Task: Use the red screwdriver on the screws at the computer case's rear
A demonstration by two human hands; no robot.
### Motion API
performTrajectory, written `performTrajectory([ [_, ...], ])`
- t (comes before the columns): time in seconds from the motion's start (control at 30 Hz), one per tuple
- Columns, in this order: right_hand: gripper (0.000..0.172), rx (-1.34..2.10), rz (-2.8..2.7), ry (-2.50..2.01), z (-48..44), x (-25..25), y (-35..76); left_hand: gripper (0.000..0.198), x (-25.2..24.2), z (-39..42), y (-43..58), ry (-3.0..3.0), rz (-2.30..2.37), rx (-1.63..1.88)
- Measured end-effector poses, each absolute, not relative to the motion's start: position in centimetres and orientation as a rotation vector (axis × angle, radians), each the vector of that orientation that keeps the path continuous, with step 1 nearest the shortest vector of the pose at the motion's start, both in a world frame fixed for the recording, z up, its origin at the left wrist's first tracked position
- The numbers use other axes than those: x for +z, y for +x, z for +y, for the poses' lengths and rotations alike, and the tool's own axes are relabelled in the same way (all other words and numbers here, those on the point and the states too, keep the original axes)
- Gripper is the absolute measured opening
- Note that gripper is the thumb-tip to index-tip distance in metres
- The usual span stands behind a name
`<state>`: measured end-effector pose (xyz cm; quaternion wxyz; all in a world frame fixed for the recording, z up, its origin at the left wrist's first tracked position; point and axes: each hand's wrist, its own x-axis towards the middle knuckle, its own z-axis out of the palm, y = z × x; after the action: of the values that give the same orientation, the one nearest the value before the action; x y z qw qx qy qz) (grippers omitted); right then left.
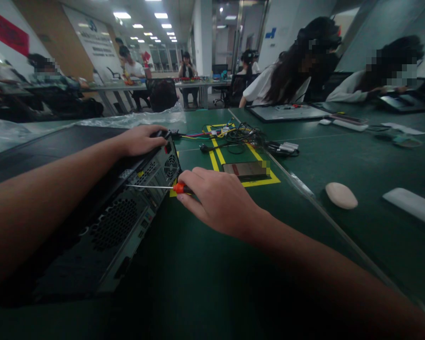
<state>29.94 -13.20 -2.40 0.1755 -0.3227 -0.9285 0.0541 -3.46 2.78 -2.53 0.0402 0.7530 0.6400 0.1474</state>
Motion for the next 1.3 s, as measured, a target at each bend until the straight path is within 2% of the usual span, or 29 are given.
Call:
performTrajectory([
  [0.37,0.038,0.246,-2.619,-0.949,-13.09,-2.59,29.69,0.085,-2.27,2.63,-3.21,2.292,1.984,0.412],
  [0.7,0.026,0.226,-2.643,-0.899,-12.95,-2.67,29.87,0.087,-1.93,2.18,-2.68,2.274,2.005,0.388],
  [1.3,0.025,0.217,-2.646,-0.925,-13.14,-2.27,29.9,0.088,-2.56,2.82,-3.52,2.294,1.968,0.46],
])
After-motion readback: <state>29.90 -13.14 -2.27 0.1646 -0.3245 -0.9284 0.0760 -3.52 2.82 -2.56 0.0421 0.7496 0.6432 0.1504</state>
